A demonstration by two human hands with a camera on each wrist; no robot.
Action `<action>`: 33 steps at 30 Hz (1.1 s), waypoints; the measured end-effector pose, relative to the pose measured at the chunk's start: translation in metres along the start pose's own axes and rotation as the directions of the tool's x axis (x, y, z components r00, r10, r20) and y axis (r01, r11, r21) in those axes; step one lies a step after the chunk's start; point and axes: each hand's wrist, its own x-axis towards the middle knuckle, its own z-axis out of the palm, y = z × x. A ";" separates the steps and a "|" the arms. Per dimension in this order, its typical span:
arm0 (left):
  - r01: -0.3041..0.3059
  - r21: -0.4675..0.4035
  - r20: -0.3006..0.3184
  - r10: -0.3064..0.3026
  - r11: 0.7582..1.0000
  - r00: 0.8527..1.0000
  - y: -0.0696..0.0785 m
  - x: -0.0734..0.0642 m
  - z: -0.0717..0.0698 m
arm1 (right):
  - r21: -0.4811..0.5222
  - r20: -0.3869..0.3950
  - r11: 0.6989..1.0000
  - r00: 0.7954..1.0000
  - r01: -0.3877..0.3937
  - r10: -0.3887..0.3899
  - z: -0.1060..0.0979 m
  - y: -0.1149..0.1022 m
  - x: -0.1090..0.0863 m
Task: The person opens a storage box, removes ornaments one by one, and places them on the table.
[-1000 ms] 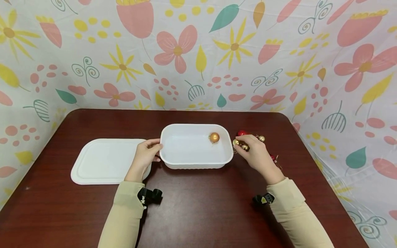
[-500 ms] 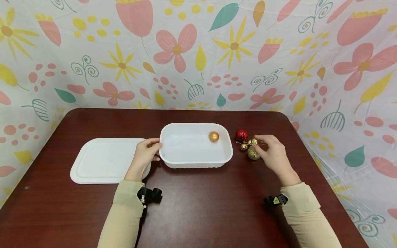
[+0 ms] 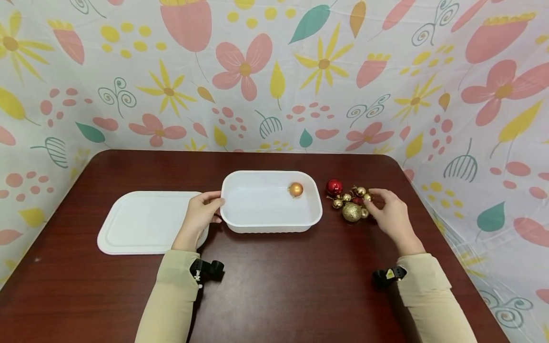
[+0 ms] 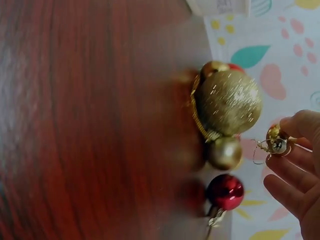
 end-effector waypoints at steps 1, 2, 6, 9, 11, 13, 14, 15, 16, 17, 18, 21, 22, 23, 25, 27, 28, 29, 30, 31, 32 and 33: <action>-0.002 0.001 -0.001 0.002 1.000 1.000 0.000 0.000 0.000 | 0.005 0.009 1.000 1.000 -0.022 0.022 0.000 0.003 0.000; -0.004 0.003 -0.002 0.004 1.000 1.000 -0.001 0.001 0.001 | 0.005 0.015 0.999 0.999 -0.042 0.042 0.001 0.006 0.001; -0.014 0.006 -0.006 0.014 1.000 1.000 -0.002 0.002 0.001 | -0.005 0.025 0.997 0.997 -0.074 0.074 0.004 0.016 0.002; -0.020 0.005 -0.008 0.020 1.000 1.000 -0.001 0.002 0.002 | -0.011 0.045 0.998 0.997 -0.069 0.070 0.007 0.021 0.002; -0.021 0.006 -0.007 0.021 1.000 1.000 -0.001 0.002 0.002 | -0.014 0.063 0.998 0.996 -0.067 0.068 0.008 0.024 0.002; -0.019 0.005 -0.007 0.019 1.000 1.000 0.000 0.001 0.002 | -0.017 0.077 0.998 0.995 -0.068 0.069 0.009 0.026 0.003; -0.018 0.006 -0.006 0.018 1.000 1.000 0.000 0.001 0.002 | -0.020 0.082 0.997 0.994 -0.069 0.071 0.010 0.026 0.003; -0.017 0.007 -0.005 0.017 1.000 1.000 0.000 0.001 0.002 | -0.023 0.085 0.997 0.994 -0.071 0.073 0.010 0.026 0.004; -0.017 0.007 -0.004 0.017 1.000 1.000 0.000 0.001 0.002 | -0.028 0.086 0.997 0.993 -0.074 0.076 0.010 0.026 0.005; -0.017 0.005 -0.006 0.017 1.000 1.000 0.000 0.001 0.002 | -0.030 0.088 0.996 0.993 -0.080 0.082 0.010 0.026 0.005; -0.017 0.006 -0.006 0.017 1.000 1.000 0.000 0.001 0.002 | -0.032 0.091 0.996 0.992 -0.085 0.087 0.010 0.025 0.006; -0.019 0.007 -0.004 0.019 1.000 1.000 -0.001 0.002 0.002 | -0.039 0.104 0.994 0.989 -0.104 0.107 0.011 0.024 0.007; -0.020 0.007 -0.005 0.020 1.000 1.000 -0.001 0.002 0.002 | -0.041 0.110 0.993 0.987 -0.110 0.114 0.011 0.024 0.007; -0.020 0.007 -0.005 0.020 1.000 1.000 -0.001 0.002 0.001 | -0.041 0.118 0.993 0.986 -0.115 0.119 0.011 0.024 0.007; -0.020 0.008 -0.005 0.020 1.000 1.000 -0.001 0.003 0.001 | -0.044 0.130 0.992 0.984 -0.120 0.125 0.011 0.023 0.008; -0.019 0.006 -0.008 0.019 1.000 1.000 -0.002 0.003 0.001 | -0.046 0.142 0.992 0.982 -0.121 0.126 0.011 0.023 0.008; -0.018 0.004 -0.009 0.018 1.000 1.000 -0.002 0.003 0.001 | -0.046 0.147 0.992 0.981 -0.120 0.125 0.011 0.023 0.008; -0.017 0.002 -0.010 0.017 1.000 1.000 -0.003 0.004 0.001 | -0.048 0.150 0.992 0.981 -0.118 0.124 0.011 0.023 0.008; -0.016 0.001 -0.010 0.016 1.000 1.000 -0.003 0.004 0.001 | -0.049 0.152 0.992 0.981 -0.118 0.124 0.012 0.023 0.008; -0.015 -0.002 -0.011 0.015 1.000 1.000 -0.003 0.004 0.001 | -0.050 0.153 0.992 0.980 -0.118 0.124 0.012 0.023 0.009; -0.014 -0.003 -0.013 0.013 1.000 1.000 -0.003 0.004 0.001 | -0.051 0.154 0.992 0.980 -0.117 0.124 0.013 0.023 0.009; -0.011 -0.003 -0.014 0.011 1.000 1.000 -0.003 0.004 0.001 | -0.052 0.154 0.992 0.980 -0.117 0.124 0.013 0.023 0.009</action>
